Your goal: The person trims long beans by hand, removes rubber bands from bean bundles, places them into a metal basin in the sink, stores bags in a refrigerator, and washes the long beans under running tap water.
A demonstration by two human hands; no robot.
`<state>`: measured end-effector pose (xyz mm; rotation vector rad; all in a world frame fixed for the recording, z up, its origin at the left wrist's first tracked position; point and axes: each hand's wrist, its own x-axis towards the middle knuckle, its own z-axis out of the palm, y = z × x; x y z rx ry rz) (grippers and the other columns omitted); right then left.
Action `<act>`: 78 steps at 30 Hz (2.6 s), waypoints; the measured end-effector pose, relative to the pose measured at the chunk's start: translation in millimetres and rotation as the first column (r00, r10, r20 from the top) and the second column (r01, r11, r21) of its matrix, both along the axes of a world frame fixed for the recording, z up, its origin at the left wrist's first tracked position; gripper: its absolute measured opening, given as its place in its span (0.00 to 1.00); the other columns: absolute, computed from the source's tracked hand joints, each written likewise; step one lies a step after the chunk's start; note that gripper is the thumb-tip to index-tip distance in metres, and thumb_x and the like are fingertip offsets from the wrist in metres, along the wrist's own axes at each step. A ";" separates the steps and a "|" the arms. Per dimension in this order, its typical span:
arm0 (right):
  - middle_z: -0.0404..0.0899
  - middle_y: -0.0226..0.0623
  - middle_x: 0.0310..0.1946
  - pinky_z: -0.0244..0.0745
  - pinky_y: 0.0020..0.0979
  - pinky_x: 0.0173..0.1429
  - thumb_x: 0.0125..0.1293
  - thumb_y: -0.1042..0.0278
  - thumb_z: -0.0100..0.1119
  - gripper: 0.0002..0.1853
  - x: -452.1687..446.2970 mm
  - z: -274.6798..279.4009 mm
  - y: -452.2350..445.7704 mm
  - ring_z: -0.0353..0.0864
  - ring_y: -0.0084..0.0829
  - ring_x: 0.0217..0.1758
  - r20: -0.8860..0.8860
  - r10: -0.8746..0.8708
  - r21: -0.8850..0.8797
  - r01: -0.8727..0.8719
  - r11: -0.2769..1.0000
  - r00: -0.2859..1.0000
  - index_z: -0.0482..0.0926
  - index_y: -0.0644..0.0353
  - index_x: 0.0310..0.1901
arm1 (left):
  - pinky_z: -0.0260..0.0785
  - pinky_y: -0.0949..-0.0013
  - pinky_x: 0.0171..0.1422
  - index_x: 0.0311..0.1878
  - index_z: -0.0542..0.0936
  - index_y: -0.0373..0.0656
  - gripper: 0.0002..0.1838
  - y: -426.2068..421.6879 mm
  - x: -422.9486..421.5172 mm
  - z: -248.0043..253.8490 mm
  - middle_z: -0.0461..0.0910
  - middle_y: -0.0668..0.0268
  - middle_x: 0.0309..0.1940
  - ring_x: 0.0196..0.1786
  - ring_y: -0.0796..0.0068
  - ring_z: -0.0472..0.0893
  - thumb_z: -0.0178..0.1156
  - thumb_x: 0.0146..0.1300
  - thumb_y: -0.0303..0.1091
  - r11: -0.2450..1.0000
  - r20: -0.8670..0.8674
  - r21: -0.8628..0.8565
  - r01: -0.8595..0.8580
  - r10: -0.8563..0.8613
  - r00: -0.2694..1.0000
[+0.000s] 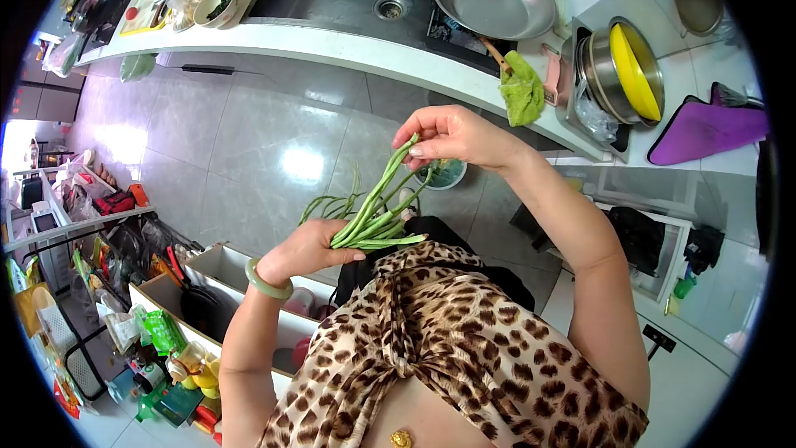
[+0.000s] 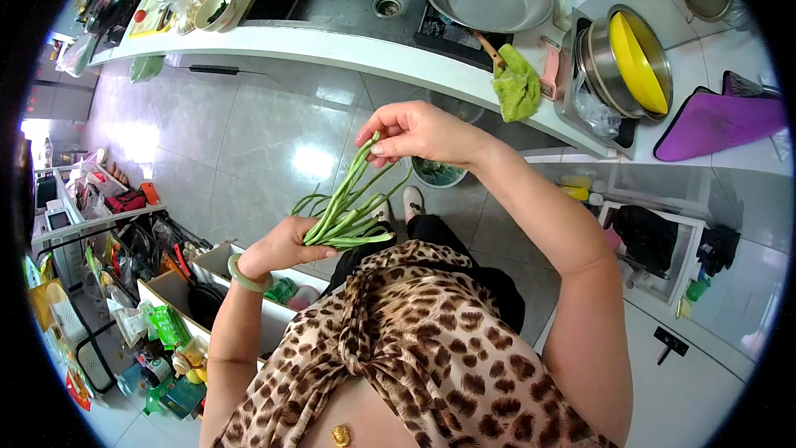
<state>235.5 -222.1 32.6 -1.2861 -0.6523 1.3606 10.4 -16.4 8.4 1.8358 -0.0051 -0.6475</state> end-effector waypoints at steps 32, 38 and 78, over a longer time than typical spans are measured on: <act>0.78 0.34 0.33 0.79 0.23 0.39 0.66 0.73 0.55 0.13 6.6 -24.8 -76.2 0.77 0.22 0.33 -0.748 -0.566 0.143 0.916 0.375 0.348 0.74 0.71 0.49 | 0.70 0.57 0.39 0.42 0.78 0.41 0.17 -15.5 4.8 -12.8 0.79 0.53 0.30 0.34 0.49 0.78 0.66 0.58 0.44 0.972 0.083 0.208 -0.113 0.097 0.992; 0.81 0.39 0.39 0.76 0.27 0.44 0.66 0.67 0.56 0.14 2.6 -125.5 -121.8 0.80 0.27 0.39 0.448 -0.462 -0.155 0.576 0.803 0.765 0.78 0.64 0.50 | 0.71 0.59 0.40 0.45 0.79 0.43 0.16 -12.2 0.0 -13.2 0.80 0.54 0.32 0.35 0.49 0.78 0.66 0.58 0.42 0.981 0.063 0.163 -0.103 0.093 0.994; 0.56 0.23 0.18 0.51 0.22 0.25 0.63 0.68 0.55 0.10 -19.6 -22.3 -92.1 0.53 0.18 0.19 -0.910 -0.358 0.046 0.910 0.411 0.208 0.69 0.57 0.25 | 0.69 0.60 0.35 0.39 0.78 0.40 0.14 9.3 18.8 17.1 0.77 0.55 0.24 0.28 0.52 0.75 0.65 0.59 0.41 0.969 0.193 0.246 0.037 -0.087 0.977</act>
